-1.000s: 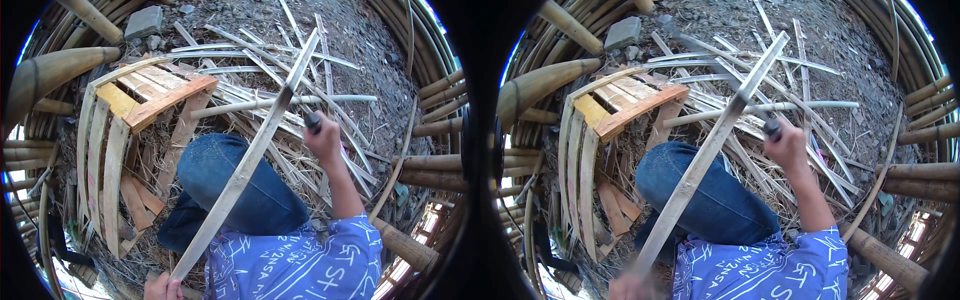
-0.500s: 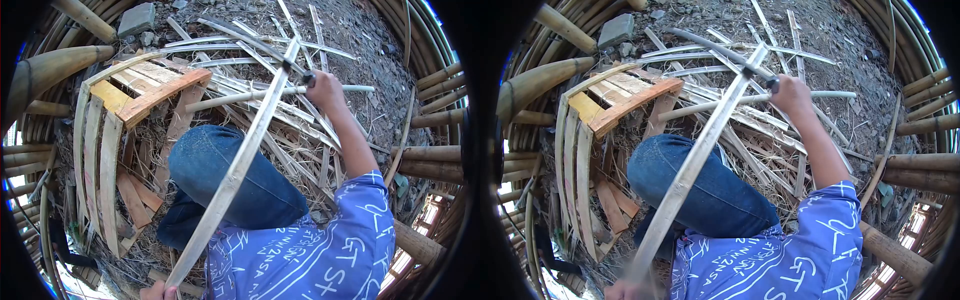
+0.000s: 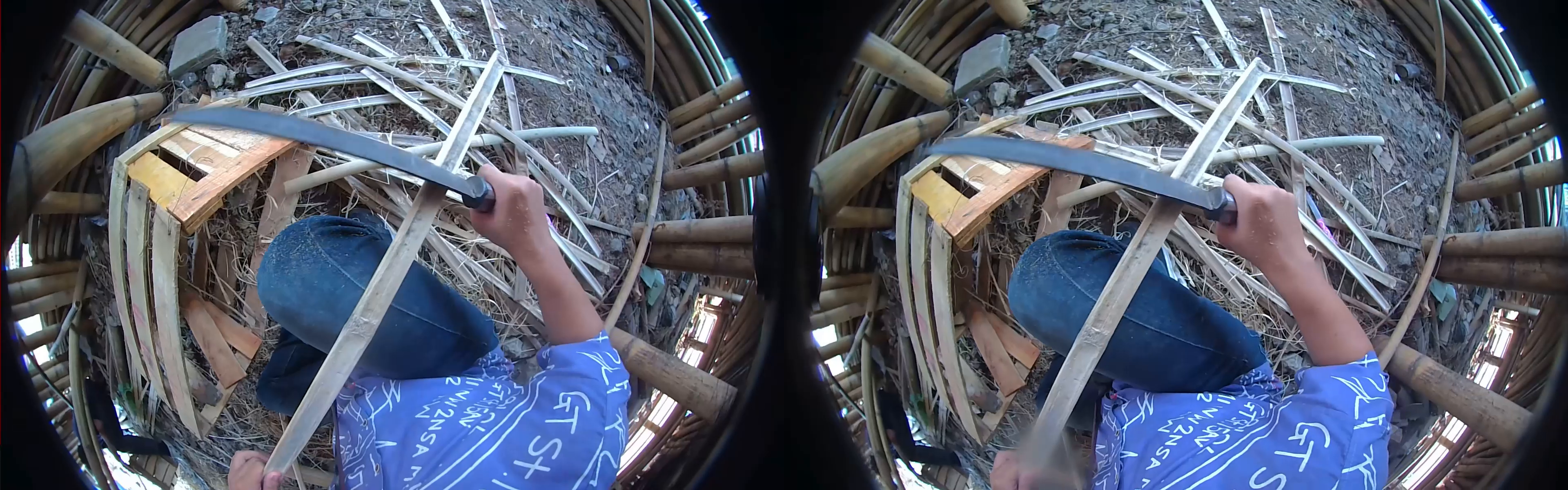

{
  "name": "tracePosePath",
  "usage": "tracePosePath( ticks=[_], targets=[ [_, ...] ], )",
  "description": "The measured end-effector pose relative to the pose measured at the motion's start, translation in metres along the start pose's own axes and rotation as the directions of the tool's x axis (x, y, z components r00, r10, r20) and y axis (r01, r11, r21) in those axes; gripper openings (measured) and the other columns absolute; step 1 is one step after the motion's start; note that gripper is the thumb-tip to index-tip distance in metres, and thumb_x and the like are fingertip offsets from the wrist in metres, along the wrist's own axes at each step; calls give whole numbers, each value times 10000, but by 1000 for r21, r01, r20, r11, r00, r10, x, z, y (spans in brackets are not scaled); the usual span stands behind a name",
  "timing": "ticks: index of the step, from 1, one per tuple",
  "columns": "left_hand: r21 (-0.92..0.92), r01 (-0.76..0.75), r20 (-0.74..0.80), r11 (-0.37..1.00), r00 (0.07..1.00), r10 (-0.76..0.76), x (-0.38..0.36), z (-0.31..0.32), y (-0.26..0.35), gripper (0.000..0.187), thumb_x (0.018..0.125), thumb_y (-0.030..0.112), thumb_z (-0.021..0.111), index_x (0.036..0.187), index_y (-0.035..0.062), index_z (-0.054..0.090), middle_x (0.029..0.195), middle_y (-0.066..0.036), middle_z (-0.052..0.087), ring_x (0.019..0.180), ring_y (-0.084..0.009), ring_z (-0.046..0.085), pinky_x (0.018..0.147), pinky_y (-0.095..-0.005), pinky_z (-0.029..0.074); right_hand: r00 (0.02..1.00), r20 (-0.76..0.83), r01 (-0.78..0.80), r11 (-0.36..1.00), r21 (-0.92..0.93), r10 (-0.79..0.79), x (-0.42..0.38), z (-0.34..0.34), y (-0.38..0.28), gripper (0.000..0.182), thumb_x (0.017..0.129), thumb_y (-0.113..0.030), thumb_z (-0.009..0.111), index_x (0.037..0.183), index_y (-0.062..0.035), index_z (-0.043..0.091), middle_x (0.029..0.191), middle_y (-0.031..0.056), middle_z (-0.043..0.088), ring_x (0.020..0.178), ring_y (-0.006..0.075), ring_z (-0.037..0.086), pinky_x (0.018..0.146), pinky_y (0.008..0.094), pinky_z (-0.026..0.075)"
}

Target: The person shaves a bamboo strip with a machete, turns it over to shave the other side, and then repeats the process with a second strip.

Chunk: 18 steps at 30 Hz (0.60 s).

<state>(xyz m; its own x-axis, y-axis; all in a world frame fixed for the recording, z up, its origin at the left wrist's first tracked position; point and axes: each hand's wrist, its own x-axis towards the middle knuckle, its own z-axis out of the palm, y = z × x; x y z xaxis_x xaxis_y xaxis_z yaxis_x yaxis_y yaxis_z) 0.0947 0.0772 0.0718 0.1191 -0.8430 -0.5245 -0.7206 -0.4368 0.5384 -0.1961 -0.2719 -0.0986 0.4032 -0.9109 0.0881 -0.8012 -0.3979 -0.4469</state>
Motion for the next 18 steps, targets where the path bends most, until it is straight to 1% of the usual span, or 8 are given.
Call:
tracePosePath(
  ticks=[1, 4, 8, 10, 14, 16, 17, 18],
  targets=[
    [0, 51, -1, 999, 999, -51, -4, 0, 0, 171, 921, 181, 508, 906, 27, 581, 809, -162, 484, 697, -326, 489, 628, -410, 389, 1000, -5, 29, 999, -26, -30, 1, 3, 3, 130, 636, -103, 624, 728, -58, 544, 633, 174, 598, 636, 378, 610, 583, 454, 493],
    [26, 12, 1, 1000, 1000, -12, -14, 0, 3, 165, 917, 181, 519, 853, 39, 571, 807, -179, 483, 686, -349, 484, 609, -427, 380, 997, 17, 76, 995, -66, -75, 8, 20, 15, 101, 658, -105, 620, 718, -61, 552, 639, 180, 604, 641, 380, 619, 594, 458, 505],
    [67, 94, 49, 993, 994, -97, -19, -5, 14, 163, 909, 167, 538, 819, 31, 553, 790, -176, 481, 687, -365, 485, 608, -444, 383, 991, -38, -129, 988, -80, 126, 30, 56, 60, 98, 730, -166, 595, 735, -69, 602, 700, 200, 638, 692, 395, 634, 648, 483, 518],
    [42, 100, -5, 994, 995, -99, -20, -5, 20, 168, 909, 164, 540, 816, 25, 550, 780, -175, 484, 705, -379, 490, 624, -460, 385, 981, -112, -162, 986, -49, 156, 41, 68, 79, 118, 730, -168, 580, 757, -62, 623, 744, 207, 647, 750, 401, 634, 681, 487, 515],
    [119, 125, -114, 985, 987, -111, -18, -1, 35, 161, 910, 153, 535, 842, 10, 558, 806, -185, 501, 725, -392, 496, 638, -467, 391, 964, -99, -249, 968, 0, 248, 56, 101, 102, 138, 721, -165, 573, 777, -59, 642, 782, 204, 654, 791, 401, 631, 710, 483, 511],
    [105, 38, -160, 994, 987, -21, -18, 2, 33, 146, 905, 130, 525, 873, -5, 570, 839, -197, 517, 735, -396, 500, 654, -459, 398, 947, -143, -291, 957, 3, 289, 60, 107, 99, 143, 713, -163, 574, 778, -61, 651, 785, 207, 652, 790, 403, 630, 716, 478, 510],
    [84, 111, -17, 990, 994, -110, -16, -5, 33, 129, 890, 101, 528, 893, -20, 572, 848, -204, 527, 751, -395, 505, 671, -456, 398, 935, -165, -316, 949, 12, 313, 60, 105, 94, 160, 713, -171, 573, 789, -56, 655, 792, 216, 652, 791, 403, 632, 727, 480, 509],
    [75, 123, -34, 990, 992, -121, -15, -5, 35, 129, 890, 101, 528, 893, -20, 572, 848, -204, 527, 751, -395, 505, 671, -456, 398, 942, -161, -295, 955, 15, 294, 63, 107, 96, 160, 713, -171, 573, 789, -56, 655, 792, 216, 652, 791, 403, 632, 727, 480, 509]
  ],
)
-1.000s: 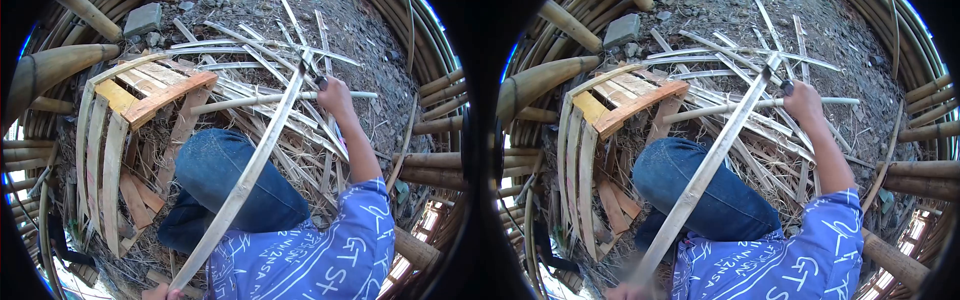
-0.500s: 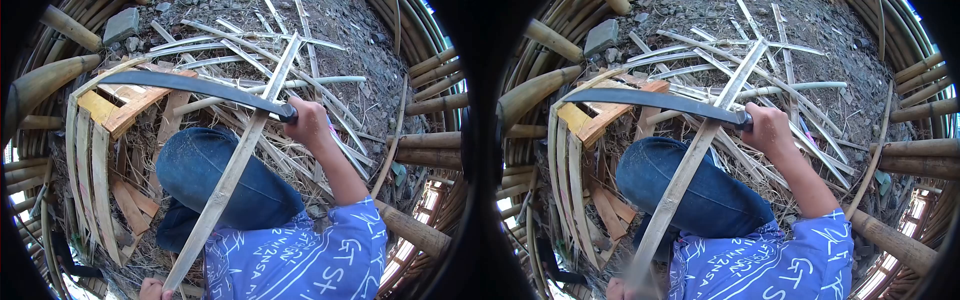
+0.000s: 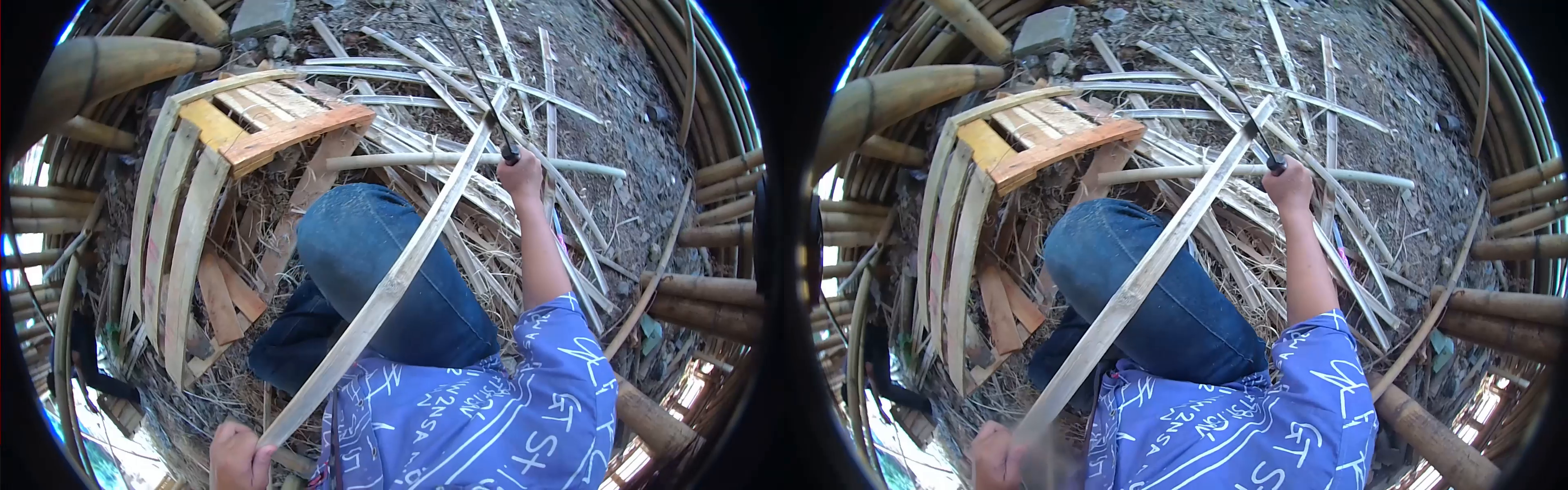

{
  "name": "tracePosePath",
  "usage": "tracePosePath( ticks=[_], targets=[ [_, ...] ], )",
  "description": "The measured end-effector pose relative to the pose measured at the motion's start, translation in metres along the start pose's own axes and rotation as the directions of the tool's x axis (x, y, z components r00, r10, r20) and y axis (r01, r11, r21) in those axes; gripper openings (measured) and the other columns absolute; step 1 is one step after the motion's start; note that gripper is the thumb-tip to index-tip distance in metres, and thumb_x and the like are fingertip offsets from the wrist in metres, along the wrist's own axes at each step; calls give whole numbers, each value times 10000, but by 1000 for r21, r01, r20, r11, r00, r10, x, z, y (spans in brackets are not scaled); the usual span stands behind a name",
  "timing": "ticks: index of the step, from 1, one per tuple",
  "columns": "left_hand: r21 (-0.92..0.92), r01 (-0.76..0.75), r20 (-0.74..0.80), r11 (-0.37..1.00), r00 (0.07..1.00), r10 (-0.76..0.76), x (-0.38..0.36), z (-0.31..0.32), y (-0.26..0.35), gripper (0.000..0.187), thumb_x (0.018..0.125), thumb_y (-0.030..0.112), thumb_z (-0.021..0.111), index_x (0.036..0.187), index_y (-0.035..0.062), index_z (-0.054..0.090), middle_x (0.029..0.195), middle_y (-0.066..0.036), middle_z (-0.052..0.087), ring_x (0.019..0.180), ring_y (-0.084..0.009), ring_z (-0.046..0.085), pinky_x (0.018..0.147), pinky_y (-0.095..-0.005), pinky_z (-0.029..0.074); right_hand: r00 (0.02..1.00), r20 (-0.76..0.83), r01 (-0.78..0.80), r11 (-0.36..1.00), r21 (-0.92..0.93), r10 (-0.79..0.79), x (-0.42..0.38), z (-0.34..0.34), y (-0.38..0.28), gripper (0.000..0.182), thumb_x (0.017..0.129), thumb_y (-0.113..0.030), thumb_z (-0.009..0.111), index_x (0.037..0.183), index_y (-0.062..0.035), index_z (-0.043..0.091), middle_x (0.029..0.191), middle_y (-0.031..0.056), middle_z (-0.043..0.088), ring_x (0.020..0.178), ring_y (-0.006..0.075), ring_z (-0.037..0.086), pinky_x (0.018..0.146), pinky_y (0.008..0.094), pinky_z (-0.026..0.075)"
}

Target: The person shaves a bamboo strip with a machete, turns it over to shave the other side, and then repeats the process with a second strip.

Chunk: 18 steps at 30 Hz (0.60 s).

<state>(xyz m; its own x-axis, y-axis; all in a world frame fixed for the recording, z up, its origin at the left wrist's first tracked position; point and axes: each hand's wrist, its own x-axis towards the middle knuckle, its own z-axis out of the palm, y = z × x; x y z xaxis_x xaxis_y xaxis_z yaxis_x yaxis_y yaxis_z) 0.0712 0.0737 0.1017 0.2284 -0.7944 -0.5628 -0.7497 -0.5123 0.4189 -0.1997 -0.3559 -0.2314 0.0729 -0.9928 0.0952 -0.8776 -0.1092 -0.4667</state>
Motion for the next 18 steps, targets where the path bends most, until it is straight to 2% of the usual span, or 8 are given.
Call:
tracePosePath(
  ticks=[4, 6, 9, 12, 13, 14, 16, 18],
  targets=[
    [-35, 10, -99, 999, 995, -13, -3, 12, 3, 151, 886, 118, 531, 850, -27, 555, 800, -205, 508, 763, -381, 496, 683, -472, 385, 990, -6, -137, 990, 37, 138, 13, 3, 11, 218, 709, -193, 586, 772, -2, 669, 762, 228, 656, 751, 396, 643, 706, 450, 508],
    [-1, -86, -245, 996, 966, 83, -5, 28, -16, 333, 845, 258, 605, 671, 8, 472, 593, -158, 458, 590, -370, 480, 553, -435, 382, 996, 5, -89, 987, 134, 90, 23, 4, 27, 243, 697, -207, 612, 721, 30, 661, 700, 230, 645, 689, 374, 648, 663, 434, 497],
    [-25, 22, -247, 999, 969, -28, -12, 33, -13, 300, 775, 252, 668, 663, 17, 519, 652, -136, 496, 702, -334, 492, 651, -419, 401, 982, 120, -165, 976, 144, 149, 31, -11, 31, 202, 649, -138, 560, 664, 55, 616, 541, 134, 574, 533, 240, 592, 556, 387, 457],
    [-48, 58, -293, 997, 954, -70, -12, 29, -9, 301, 782, 269, 660, 667, 23, 528, 662, -124, 504, 713, -322, 494, 661, -410, 403, 997, -45, 60, 993, 105, -55, 29, 5, 51, 222, 689, -175, 594, 643, 41, 621, 581, 194, 611, 581, 276, 631, 564, 403, 473],
    [-11, 36, -292, 999, 956, -38, -11, 26, -9, 297, 795, 273, 648, 675, 28, 532, 662, -119, 503, 721, -317, 495, 666, -407, 402, 994, 69, -100, 966, 240, 86, 29, 5, 53, 187, 707, -156, 595, 678, 28, 613, 571, 153, 594, 543, 228, 604, 511, 371, 459],
    [24, 17, -288, 1000, 958, -10, -9, 25, -10, 293, 808, 277, 636, 682, 33, 536, 662, -115, 503, 730, -312, 495, 671, -403, 402, 955, 208, -271, 901, 339, 209, 28, 5, 55, 153, 726, -138, 596, 713, 15, 605, 560, 112, 577, 505, 180, 577, 458, 338, 446],
    [62, -30, -297, 998, 954, 47, -4, 27, -22, 281, 824, 281, 619, 699, 42, 541, 651, -112, 490, 741, -306, 493, 680, -399, 404, 947, 179, -317, 667, 675, 268, 13, 7, 49, 83, 768, -85, 584, 807, -21, 547, 581, 31, 501, 451, 101, 484, 380, 263, 380],
    [28, -14, -326, 999, 945, 23, 2, 26, -24, 262, 831, 271, 619, 719, 44, 550, 646, -101, 485, 762, -293, 495, 694, -396, 413, 896, 273, -420, 465, 779, 351, 4, 4, 50, 82, 797, -41, 569, 838, -36, 499, 600, 13, 465, 425, 101, 425, 368, 238, 362]
  ],
)
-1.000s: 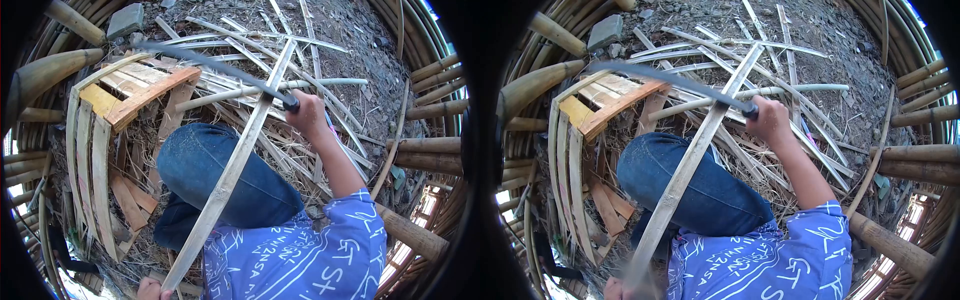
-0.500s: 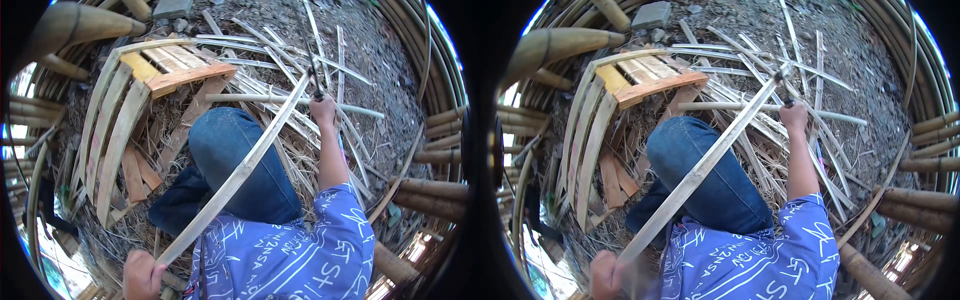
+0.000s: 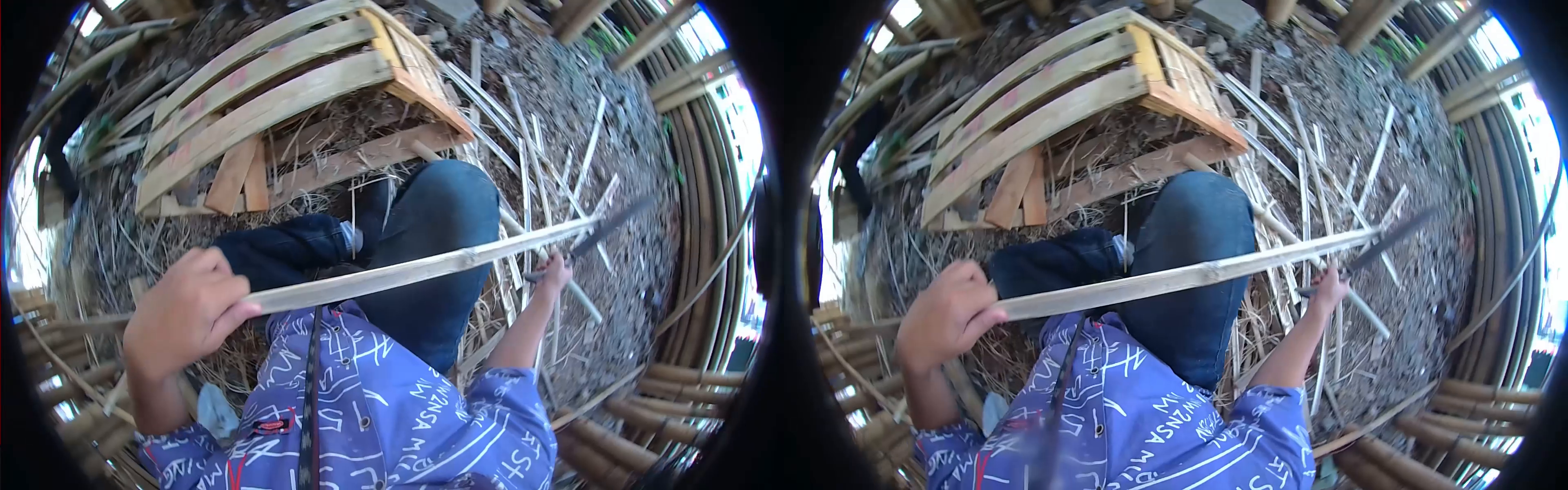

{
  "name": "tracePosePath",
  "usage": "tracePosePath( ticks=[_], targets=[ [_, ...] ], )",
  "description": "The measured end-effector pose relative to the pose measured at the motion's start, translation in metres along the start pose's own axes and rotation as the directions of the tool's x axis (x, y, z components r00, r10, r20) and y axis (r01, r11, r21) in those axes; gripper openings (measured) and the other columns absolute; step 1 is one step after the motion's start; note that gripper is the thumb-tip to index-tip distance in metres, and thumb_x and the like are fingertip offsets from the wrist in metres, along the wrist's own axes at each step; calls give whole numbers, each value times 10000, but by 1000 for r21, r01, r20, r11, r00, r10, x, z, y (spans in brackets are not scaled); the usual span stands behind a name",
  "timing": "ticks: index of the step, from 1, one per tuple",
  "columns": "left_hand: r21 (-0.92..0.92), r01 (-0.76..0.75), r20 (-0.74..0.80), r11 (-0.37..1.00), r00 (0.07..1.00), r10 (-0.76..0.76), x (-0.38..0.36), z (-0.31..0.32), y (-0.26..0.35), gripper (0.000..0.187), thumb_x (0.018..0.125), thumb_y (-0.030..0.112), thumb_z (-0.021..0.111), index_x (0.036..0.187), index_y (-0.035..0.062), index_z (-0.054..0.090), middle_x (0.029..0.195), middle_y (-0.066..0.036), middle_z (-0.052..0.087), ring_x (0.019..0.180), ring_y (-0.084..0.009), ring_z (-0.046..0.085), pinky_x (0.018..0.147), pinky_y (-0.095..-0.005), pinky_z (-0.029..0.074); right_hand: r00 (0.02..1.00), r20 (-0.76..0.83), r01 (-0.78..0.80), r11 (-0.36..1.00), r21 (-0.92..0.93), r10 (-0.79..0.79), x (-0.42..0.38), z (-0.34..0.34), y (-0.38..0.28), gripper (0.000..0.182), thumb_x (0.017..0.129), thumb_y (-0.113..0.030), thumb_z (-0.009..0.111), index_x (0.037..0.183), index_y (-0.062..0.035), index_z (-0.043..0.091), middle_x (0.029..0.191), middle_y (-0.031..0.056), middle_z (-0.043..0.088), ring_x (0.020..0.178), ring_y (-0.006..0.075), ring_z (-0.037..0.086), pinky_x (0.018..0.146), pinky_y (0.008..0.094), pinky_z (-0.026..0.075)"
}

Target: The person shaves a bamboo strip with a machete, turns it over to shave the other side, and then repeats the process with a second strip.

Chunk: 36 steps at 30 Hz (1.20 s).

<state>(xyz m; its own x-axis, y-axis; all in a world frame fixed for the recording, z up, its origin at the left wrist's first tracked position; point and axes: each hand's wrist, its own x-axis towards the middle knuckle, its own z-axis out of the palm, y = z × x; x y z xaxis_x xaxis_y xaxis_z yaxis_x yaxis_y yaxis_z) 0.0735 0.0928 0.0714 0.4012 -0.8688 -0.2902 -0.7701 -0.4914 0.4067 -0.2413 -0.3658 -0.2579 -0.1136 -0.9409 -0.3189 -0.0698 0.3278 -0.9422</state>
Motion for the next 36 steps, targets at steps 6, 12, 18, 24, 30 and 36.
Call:
tracePosePath(
  ticks=[6, 12, 18, 24, 30, 36],
  targets=[
    [138, -189, -255, 972, 942, 220, 37, 11, -1, 223, 769, 212, 680, 718, 36, 552, 746, -97, 528, 834, -283, 498, 790, -402, 420, 992, 71, -125, 900, 417, 104, -104, 24, -68, 174, 838, -143, 573, 749, -98, 431, 580, -30, 381, 459, 77, 374, 431, 222, 357],
    [287, -213, -543, 934, 767, 342, 79, 30, 9, 173, 711, 176, 734, 742, 79, 595, 715, -40, 568, 910, -232, 560, 960, -417, 409, 970, 217, -35, 819, 573, -111, -165, 59, -128, 108, 857, -106, 552, 819, -111, 452, 587, -38, 404, 438, 55, 365, 395, 198, 340],
    [153, -301, -662, 941, 676, 324, 101, 69, 20, 123, 769, 136, 698, 822, 72, 607, 707, -29, 563, 682, -214, 598, 834, -388, 492, 890, 323, 91, 819, 566, -322, -218, 106, -152, 230, 880, -193, 636, 904, -51, 456, 859, 189, 640, 412, 104, 481, 349, 223, 411],
    [74, -325, -710, 943, 647, 278, 105, 78, 29, 164, 770, 108, 691, 880, 34, 593, 709, -63, 546, 669, -250, 567, 710, -398, 449, 745, 450, 79, 735, 674, -493, -233, 133, -172, 243, 915, -236, 599, 970, -38, 470, 1169, 296, 573, 437, 103, 500, 379, 237, 443],
    [104, -288, -688, 952, 670, 278, 113, 63, 45, 191, 804, 183, 689, 927, 78, 586, 740, -52, 512, 705, -221, 562, 806, -392, 430, 721, 573, -121, 744, 657, -389, -260, 158, -203, 331, 900, -266, 549, 1058, 23, 573, 507, -47, 393, 462, 38, 408, 431, 174, 343],
    [38, -462, -641, 886, 669, 376, 103, 4, 91, 357, 789, 279, 689, 1074, 96, 576, 1058, -106, 519, 1018, -296, 523, 912, -515, 377, 757, 563, -201, 702, 683, -331, -248, 178, -204, 220, 850, -159, 544, 970, 25, 562, 559, -17, 481, 456, 44, 449, 465, 186, 398]
  ],
)
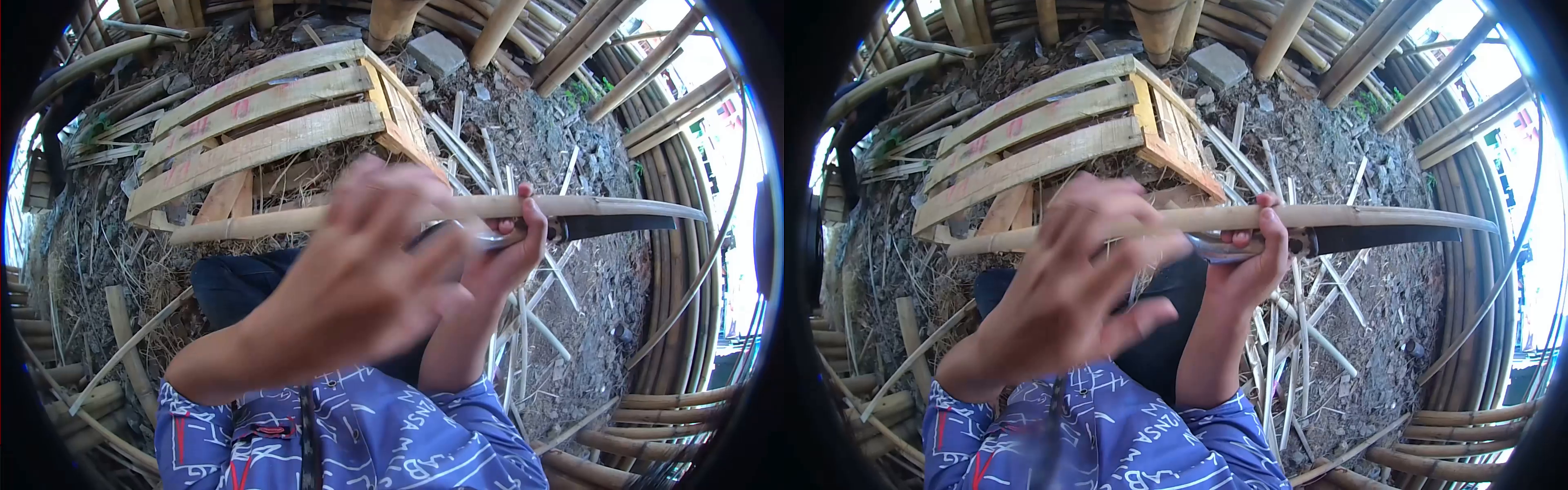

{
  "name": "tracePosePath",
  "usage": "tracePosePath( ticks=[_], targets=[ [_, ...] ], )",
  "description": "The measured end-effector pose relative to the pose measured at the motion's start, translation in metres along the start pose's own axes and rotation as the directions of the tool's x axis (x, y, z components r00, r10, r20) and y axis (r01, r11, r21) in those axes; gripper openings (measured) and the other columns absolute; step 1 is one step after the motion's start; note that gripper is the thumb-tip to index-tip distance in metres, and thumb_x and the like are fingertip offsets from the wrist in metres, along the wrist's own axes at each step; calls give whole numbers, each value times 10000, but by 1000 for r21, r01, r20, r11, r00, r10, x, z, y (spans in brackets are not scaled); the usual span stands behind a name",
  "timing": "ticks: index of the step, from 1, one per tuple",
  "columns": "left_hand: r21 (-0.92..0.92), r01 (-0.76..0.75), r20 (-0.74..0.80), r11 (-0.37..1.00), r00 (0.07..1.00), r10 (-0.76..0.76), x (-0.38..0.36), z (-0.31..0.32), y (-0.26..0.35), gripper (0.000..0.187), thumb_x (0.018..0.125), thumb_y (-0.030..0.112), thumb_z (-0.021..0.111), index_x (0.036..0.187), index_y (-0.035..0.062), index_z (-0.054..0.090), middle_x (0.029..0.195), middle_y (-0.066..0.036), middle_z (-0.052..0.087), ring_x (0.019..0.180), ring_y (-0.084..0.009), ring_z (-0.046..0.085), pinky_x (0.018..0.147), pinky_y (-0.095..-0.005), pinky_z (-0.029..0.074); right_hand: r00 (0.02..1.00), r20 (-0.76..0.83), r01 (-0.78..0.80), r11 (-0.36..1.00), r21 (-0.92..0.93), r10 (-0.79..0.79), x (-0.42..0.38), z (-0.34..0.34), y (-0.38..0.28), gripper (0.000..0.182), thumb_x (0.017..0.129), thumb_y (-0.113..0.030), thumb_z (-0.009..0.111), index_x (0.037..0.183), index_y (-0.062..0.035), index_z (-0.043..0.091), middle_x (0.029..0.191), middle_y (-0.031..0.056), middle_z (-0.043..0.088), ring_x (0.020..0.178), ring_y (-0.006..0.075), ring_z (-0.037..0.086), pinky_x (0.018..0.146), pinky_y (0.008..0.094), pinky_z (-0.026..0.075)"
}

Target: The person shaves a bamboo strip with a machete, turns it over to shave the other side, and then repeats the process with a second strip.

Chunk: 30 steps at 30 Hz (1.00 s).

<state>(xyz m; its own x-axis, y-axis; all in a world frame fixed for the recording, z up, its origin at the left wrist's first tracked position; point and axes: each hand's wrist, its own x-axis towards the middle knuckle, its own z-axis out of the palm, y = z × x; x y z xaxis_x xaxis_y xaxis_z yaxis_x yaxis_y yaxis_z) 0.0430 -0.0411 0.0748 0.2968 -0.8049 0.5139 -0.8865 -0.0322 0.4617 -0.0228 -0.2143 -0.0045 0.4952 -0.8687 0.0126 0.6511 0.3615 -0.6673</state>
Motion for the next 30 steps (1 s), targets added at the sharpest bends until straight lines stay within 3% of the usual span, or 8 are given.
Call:
tracePosePath(
  ticks=[3, 5, 8, 16, 18, 24, 26, 30],
  targets=[
    [-491, -37, 376, 870, 892, 250, 27, 0, 34, 142, 821, 212, 630, 874, 87, 590, 780, -38, 556, 766, -229, 581, 722, -373, 470, 998, -60, 34, 999, -30, -35, 6, -10, 13, 235, 845, -141, 558, 990, 42, 582, 679, 13, 543, 501, 35, 468, 471, 188, 407],
    [-486, -10, 563, 874, 761, 321, 33, 10, 44, 141, 821, 213, 630, 873, 87, 590, 780, -38, 556, 766, -228, 581, 717, -373, 470, 985, -161, 58, 996, -60, -67, 11, -18, 22, 248, 846, -132, 565, 1004, 59, 592, 759, 47, 573, 496, 35, 468, 473, 189, 404],
    [-433, 10, 702, 901, 631, 330, 33, 21, 39, 141, 822, 214, 629, 871, 88, 590, 781, -38, 557, 766, -226, 581, 710, -371, 471, 992, -110, 57, 993, -101, -68, 9, -27, 22, 251, 843, -138, 578, 996, 60, 594, 537, -21, 473, 461, 43, 454, 466, 191, 390],
    [-399, 55, 811, 916, 488, 324, 41, 31, 23, 139, 825, 217, 626, 867, 90, 591, 783, -39, 559, 765, -221, 582, 691, -368, 472, 971, -221, 81, 995, -59, -92, 16, -36, -1, 295, 826, -156, 579, 1010, 75, 583, 546, -25, 480, 496, 64, 467, 495, 208, 407],
    [-406, 59, 825, 912, 453, 338, 44, 36, 26, 138, 825, 218, 625, 866, 90, 591, 784, -39, 559, 765, -219, 582, 687, -367, 473, 998, -55, 34, 998, -43, -37, 13, -43, -3, 315, 816, -148, 582, 1024, 89, 574, 558, -22, 489, 506, 78, 462, 497, 211, 400],
    [-370, 110, 846, 922, 451, 285, 33, 32, 20, 137, 827, 220, 623, 863, 92, 591, 785, -40, 561, 765, -216, 583, 673, -365, 474, 992, -122, -5, 1000, -16, 3, 12, -40, -3, 349, 822, -151, 587, 1048, 115, 570, 537, -22, 479, 506, 94, 448, 547, 206, 422],
    [-373, 125, 838, 919, 471, 276, 24, 27, 9, 137, 828, 221, 622, 862, 92, 591, 786, -40, 561, 765, -214, 583, 668, -364, 475, 998, -48, -49, 999, -1, 49, 14, -47, -6, 346, 826, -151, 580, 1044, 118, 574, 554, -13, 525, 531, 104, 506, 645, 256, 496],
    [-332, 158, 850, 930, 478, 222, 14, 20, 5, 136, 829, 223, 621, 860, 93, 592, 787, -41, 562, 764, -212, 583, 659, -362, 475, 966, -252, 6, 985, -172, -50, 9, -30, 5, 386, 825, -155, 580, 1094, 121, 580, 583, -6, 594, 623, 117, 616, 759, 365, 544]
  ],
)
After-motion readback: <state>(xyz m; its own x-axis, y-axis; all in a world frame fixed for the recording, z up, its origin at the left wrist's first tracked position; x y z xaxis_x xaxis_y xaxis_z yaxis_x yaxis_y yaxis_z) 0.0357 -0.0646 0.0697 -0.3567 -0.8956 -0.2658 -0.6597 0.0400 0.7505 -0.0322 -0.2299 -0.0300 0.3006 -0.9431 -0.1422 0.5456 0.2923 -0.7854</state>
